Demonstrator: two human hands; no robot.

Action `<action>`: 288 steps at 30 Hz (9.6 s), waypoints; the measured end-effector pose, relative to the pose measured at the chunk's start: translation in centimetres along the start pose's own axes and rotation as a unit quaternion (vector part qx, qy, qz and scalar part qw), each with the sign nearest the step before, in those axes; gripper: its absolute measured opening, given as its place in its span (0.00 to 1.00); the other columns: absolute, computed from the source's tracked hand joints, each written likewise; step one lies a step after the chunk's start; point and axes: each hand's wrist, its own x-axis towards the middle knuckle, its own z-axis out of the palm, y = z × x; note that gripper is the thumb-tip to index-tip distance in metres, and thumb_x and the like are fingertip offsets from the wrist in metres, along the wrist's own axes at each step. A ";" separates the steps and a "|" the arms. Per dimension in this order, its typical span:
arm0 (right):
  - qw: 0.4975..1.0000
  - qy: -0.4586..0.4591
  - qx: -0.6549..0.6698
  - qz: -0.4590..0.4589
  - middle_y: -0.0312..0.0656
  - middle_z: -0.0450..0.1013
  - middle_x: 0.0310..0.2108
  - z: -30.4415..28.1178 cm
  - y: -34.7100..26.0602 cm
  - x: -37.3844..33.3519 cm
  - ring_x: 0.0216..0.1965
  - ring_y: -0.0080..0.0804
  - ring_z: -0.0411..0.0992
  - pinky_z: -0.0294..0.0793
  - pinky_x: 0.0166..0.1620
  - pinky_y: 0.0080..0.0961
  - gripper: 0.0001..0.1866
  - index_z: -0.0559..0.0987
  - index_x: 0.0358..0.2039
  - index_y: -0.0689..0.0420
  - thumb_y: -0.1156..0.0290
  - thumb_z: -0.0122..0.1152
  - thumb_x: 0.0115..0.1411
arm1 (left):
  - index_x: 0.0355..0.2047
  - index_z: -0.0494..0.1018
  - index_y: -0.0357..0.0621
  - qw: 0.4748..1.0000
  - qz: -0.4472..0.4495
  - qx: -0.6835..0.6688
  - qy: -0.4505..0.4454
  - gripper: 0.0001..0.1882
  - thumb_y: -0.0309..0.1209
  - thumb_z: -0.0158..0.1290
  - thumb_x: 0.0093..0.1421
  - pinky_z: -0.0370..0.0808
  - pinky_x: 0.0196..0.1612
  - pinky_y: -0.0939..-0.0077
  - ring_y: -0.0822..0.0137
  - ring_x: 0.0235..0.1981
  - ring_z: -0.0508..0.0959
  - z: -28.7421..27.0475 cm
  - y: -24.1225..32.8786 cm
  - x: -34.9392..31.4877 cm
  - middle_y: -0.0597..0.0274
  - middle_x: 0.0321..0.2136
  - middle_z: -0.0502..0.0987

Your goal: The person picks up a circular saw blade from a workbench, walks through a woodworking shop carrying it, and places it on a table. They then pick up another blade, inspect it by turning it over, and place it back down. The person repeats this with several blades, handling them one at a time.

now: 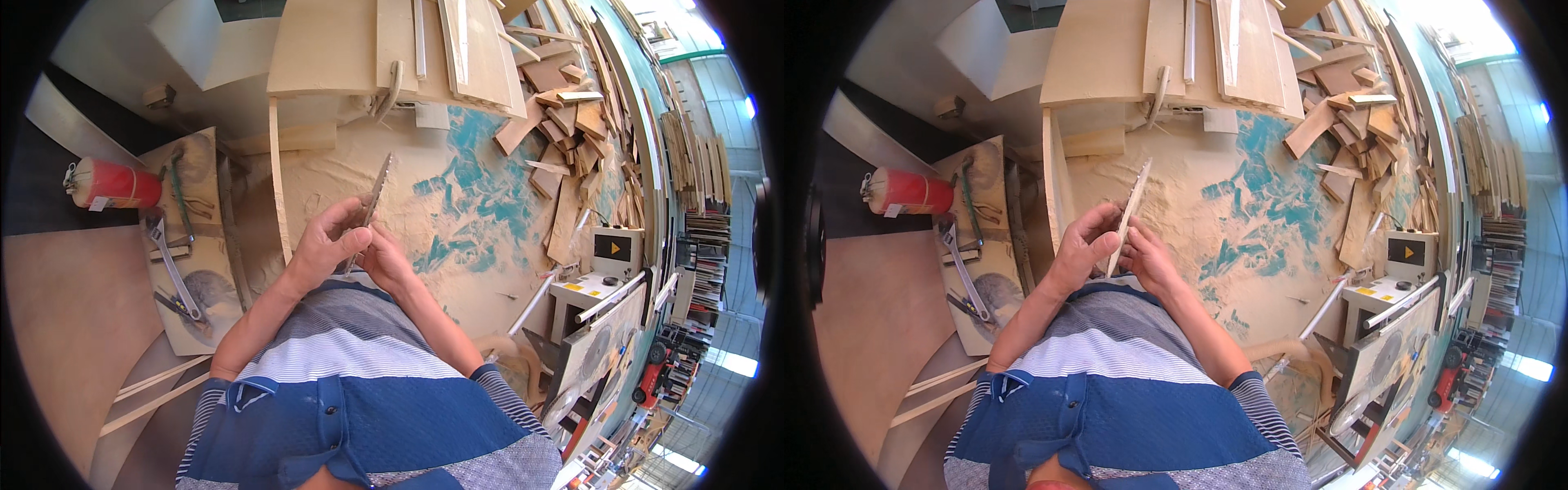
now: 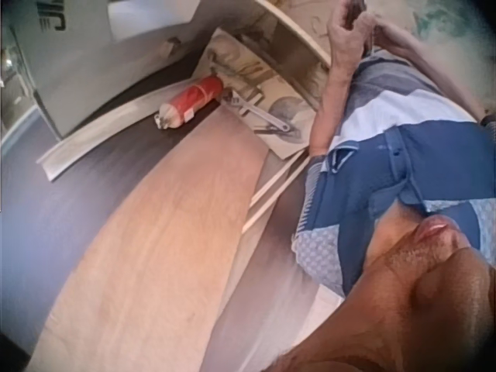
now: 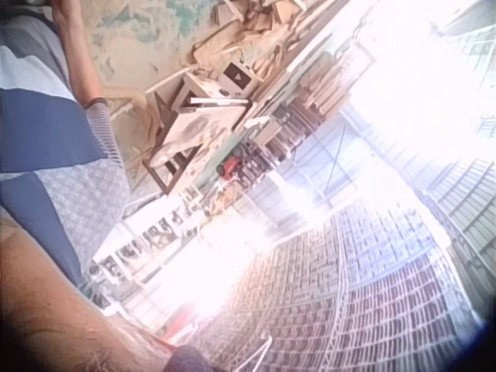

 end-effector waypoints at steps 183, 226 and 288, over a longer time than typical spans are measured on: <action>0.400 0.638 -0.529 -0.391 0.41 0.76 0.29 -18.2 -1.1 -31.9 0.28 0.37 0.73 0.72 0.31 0.29 0.14 0.82 0.41 0.59 0.78 0.64 0.52 | 0.72 0.49 0.36 0.851 -0.474 -0.091 -0.204 0.37 0.43 0.47 0.70 0.67 0.64 0.54 0.50 0.63 0.70 31.0 -22.8 6.4 0.45 0.67 0.61; 0.446 0.542 -0.641 -0.312 0.54 0.63 0.67 -18.6 -5.3 -27.7 0.70 0.52 0.59 0.56 0.70 0.48 0.36 0.71 0.61 0.66 0.50 0.61 0.62 | 0.66 0.62 0.38 0.815 -0.485 -0.243 -0.206 0.44 0.66 0.38 0.68 0.68 0.65 0.50 0.50 0.60 0.73 28.3 -24.4 5.2 0.50 0.60 0.73; 0.500 0.627 -0.556 -0.220 0.61 0.40 0.74 -15.8 -1.7 -30.6 0.74 0.64 0.38 0.44 0.71 0.59 0.65 0.53 0.74 0.51 0.51 0.82 0.40 | 0.72 0.56 0.47 0.776 -0.462 -0.322 -0.283 0.41 0.63 0.37 0.69 0.70 0.62 0.40 0.48 0.57 0.75 26.3 -25.3 9.0 0.49 0.67 0.64</action>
